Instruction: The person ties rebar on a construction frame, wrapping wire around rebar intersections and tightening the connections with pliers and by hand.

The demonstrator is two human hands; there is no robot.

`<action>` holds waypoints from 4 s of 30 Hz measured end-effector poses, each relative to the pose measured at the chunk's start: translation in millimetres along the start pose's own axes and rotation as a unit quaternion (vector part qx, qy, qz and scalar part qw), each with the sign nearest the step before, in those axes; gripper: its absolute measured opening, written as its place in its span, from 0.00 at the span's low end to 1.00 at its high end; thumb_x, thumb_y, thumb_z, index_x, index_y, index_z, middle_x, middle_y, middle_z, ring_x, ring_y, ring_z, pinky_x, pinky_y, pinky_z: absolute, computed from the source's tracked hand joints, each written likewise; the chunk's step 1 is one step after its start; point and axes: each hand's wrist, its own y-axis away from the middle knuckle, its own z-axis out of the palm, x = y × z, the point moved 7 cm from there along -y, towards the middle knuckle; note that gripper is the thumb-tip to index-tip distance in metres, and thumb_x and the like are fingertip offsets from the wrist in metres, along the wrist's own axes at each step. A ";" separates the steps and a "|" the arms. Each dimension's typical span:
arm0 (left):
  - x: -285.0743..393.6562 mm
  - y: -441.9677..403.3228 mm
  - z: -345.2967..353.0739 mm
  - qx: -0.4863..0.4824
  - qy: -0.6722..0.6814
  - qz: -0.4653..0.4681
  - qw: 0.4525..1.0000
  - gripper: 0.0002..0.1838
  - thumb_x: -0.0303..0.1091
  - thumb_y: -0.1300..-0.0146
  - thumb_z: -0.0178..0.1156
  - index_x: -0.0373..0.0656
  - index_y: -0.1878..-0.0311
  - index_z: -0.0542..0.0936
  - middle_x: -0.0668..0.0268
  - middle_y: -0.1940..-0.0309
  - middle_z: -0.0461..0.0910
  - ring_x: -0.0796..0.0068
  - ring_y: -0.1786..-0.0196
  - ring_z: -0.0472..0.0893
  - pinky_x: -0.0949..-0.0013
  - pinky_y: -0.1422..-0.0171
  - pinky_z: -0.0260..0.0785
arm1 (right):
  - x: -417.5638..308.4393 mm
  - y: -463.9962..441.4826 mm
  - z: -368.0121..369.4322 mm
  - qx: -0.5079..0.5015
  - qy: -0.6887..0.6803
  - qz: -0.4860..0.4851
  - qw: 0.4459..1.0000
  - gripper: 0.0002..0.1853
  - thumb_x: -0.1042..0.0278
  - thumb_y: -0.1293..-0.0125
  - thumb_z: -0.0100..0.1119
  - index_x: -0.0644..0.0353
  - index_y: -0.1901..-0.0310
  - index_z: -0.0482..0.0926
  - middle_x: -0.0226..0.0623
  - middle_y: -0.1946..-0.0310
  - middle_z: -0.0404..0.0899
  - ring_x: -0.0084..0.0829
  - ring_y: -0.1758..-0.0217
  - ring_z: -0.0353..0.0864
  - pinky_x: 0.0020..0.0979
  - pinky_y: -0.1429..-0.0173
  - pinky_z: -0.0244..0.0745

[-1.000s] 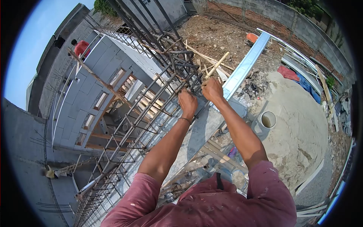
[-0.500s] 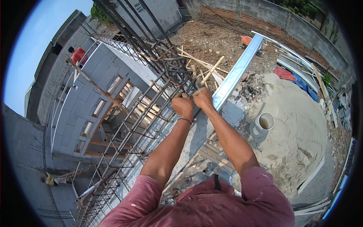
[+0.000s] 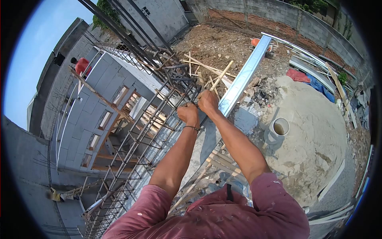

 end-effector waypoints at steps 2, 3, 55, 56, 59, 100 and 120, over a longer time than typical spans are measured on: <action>-1.4 1.9 -1.6 0.001 -0.005 -0.006 1.000 0.11 0.32 0.45 0.69 0.31 0.69 0.87 0.44 0.66 0.87 0.46 0.61 0.88 0.53 0.53 0.77 | 2.6 -10.4 9.4 -0.017 0.033 0.002 0.999 0.10 0.76 0.49 0.62 0.58 0.66 0.91 0.54 0.65 0.87 0.52 0.58 0.88 0.43 0.49 0.84; -8.5 -2.5 2.9 -0.007 0.004 -0.015 1.000 0.12 0.33 0.46 0.70 0.30 0.69 0.86 0.44 0.66 0.87 0.47 0.61 0.88 0.54 0.54 0.77 | 3.2 -14.2 13.7 -0.034 0.066 0.001 0.997 0.11 0.76 0.50 0.62 0.57 0.66 0.91 0.53 0.65 0.88 0.52 0.57 0.88 0.43 0.49 0.84; 23.9 50.4 6.0 -0.158 0.611 -0.337 0.699 0.09 0.18 0.31 0.49 0.36 0.68 0.75 0.61 0.76 0.75 0.77 0.80 0.71 0.71 0.81 0.58 | -29.7 53.6 17.3 0.104 -0.194 -0.295 0.930 0.17 0.53 0.28 0.51 0.58 0.68 0.75 0.40 0.71 0.70 0.41 0.62 0.72 0.42 0.53 0.67; 23.6 55.0 10.2 -0.155 0.638 -0.320 0.683 0.08 0.20 0.30 0.49 0.35 0.66 0.76 0.61 0.75 0.76 0.77 0.79 0.73 0.71 0.82 0.59 | -32.3 65.2 11.5 0.116 -0.204 -0.322 0.917 0.17 0.53 0.27 0.51 0.58 0.67 0.75 0.40 0.70 0.70 0.40 0.62 0.73 0.42 0.53 0.67; -1.6 39.3 63.8 -0.207 0.620 -0.092 0.751 0.11 0.24 0.29 0.58 0.41 0.71 0.75 0.65 0.76 0.74 0.75 0.74 0.73 0.67 0.66 0.69 | -37.1 85.9 4.4 0.148 -0.179 -0.343 0.910 0.16 0.54 0.27 0.51 0.58 0.65 0.76 0.39 0.69 0.72 0.38 0.62 0.74 0.40 0.54 0.68; -227.4 94.0 -342.7 0.054 0.083 0.140 0.985 0.14 0.27 0.44 0.60 0.34 0.55 0.82 0.48 0.57 0.82 0.44 0.49 0.82 0.49 0.45 0.75 | -163.7 274.1 132.5 -0.391 0.091 -0.462 0.790 0.14 0.75 0.40 0.70 0.69 0.57 0.75 0.53 0.63 0.77 0.53 0.58 0.76 0.47 0.50 0.71; -292.2 114.1 -416.0 0.182 0.071 0.120 0.973 0.10 0.32 0.33 0.61 0.39 0.52 0.81 0.55 0.57 0.82 0.50 0.50 0.81 0.53 0.43 0.74 | -73.0 263.6 131.4 -0.581 -0.231 0.174 0.761 0.11 0.66 0.27 0.61 0.65 0.63 0.76 0.41 0.72 0.75 0.39 0.71 0.77 0.40 0.63 0.77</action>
